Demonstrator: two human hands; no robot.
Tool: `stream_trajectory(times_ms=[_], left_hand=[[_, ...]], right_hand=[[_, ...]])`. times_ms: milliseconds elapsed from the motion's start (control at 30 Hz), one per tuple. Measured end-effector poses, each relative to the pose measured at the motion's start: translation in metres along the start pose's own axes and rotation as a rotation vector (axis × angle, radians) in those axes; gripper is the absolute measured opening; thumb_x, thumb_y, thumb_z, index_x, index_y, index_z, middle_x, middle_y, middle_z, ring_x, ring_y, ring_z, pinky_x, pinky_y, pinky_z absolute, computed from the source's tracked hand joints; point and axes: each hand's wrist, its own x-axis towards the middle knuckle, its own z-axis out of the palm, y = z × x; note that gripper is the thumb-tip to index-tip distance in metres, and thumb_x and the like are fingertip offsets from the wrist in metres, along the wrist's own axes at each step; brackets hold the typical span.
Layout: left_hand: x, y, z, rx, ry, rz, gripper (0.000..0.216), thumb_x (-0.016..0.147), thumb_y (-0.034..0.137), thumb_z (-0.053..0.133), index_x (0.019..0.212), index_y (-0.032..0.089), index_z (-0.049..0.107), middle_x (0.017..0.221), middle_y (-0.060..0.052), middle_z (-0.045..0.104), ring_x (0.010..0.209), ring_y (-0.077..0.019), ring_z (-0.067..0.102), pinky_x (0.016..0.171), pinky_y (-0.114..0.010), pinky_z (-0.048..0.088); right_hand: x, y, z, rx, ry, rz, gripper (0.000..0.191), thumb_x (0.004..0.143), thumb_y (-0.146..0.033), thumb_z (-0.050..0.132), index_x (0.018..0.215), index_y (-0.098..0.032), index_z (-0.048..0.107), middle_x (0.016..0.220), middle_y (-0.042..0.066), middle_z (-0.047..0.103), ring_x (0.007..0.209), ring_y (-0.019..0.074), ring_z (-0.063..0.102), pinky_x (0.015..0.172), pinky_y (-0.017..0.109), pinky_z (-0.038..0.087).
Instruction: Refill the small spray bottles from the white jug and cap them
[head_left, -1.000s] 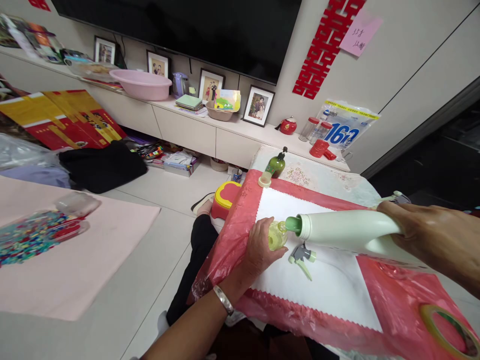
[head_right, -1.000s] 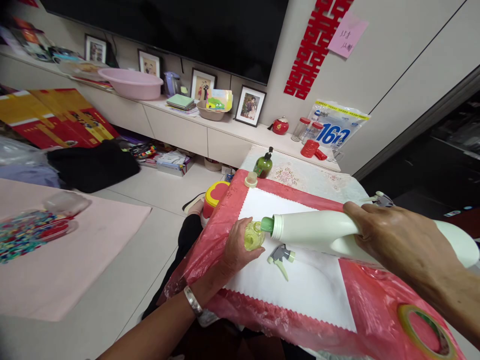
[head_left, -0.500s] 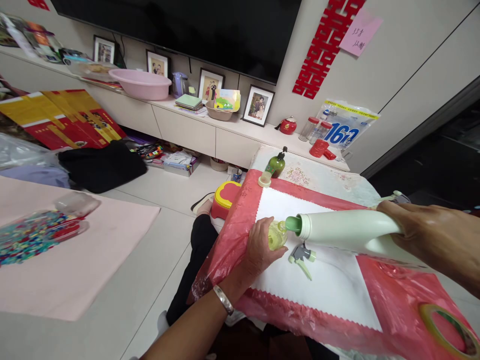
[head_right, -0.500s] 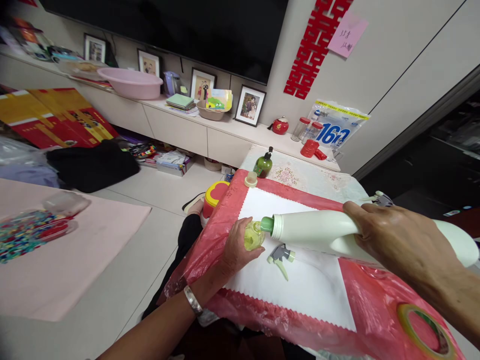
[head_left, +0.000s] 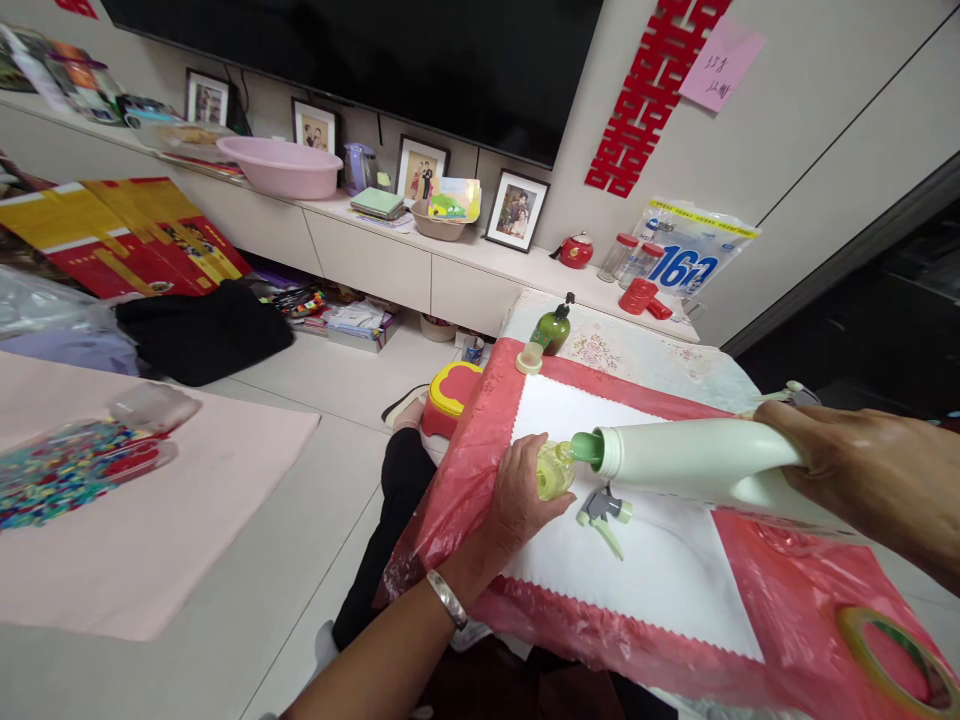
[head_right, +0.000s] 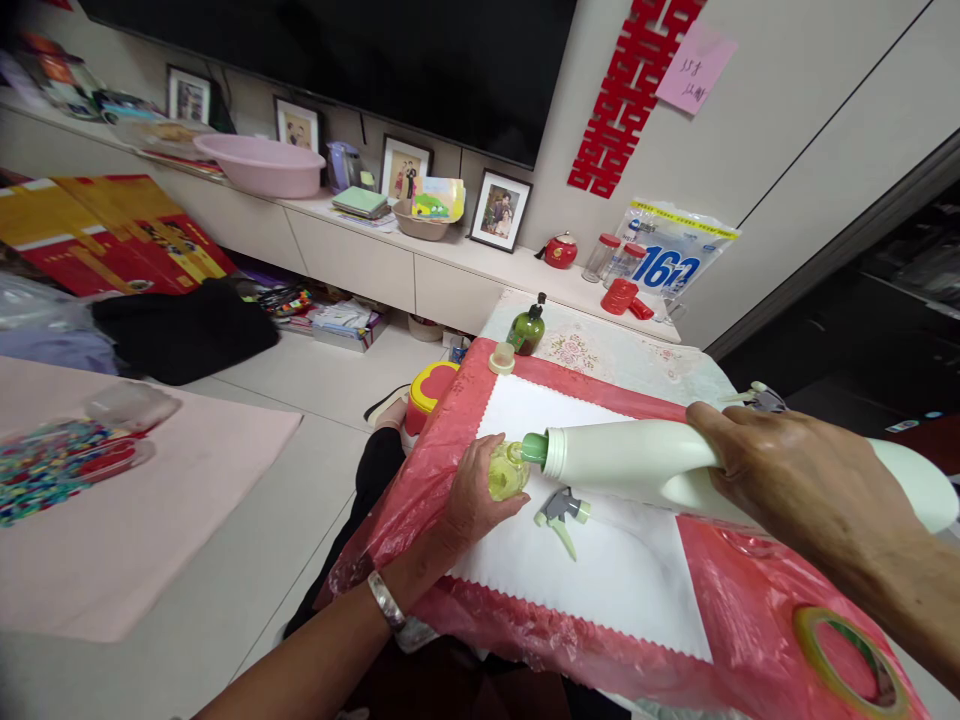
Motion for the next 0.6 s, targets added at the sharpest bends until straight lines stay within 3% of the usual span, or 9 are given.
stream_trajectory(times_ms=[600], left_hand=[[-0.0033,-0.0065,0.0053,0.012,-0.008,0.022,0.090,0.061,0.033,0.086,0.137,0.020,0.041,0.129,-0.014,0.060,0.120,-0.0346,0.059,0.103,-0.056,0.051]], right_hand=[[-0.0001,0.0004,0.0021,0.012,0.015,0.001,0.012,0.080,-0.036,0.038,0.080,-0.028,0.047,0.074,0.006,0.066,0.061,0.0268,0.064,0.050,0.033,0.031]])
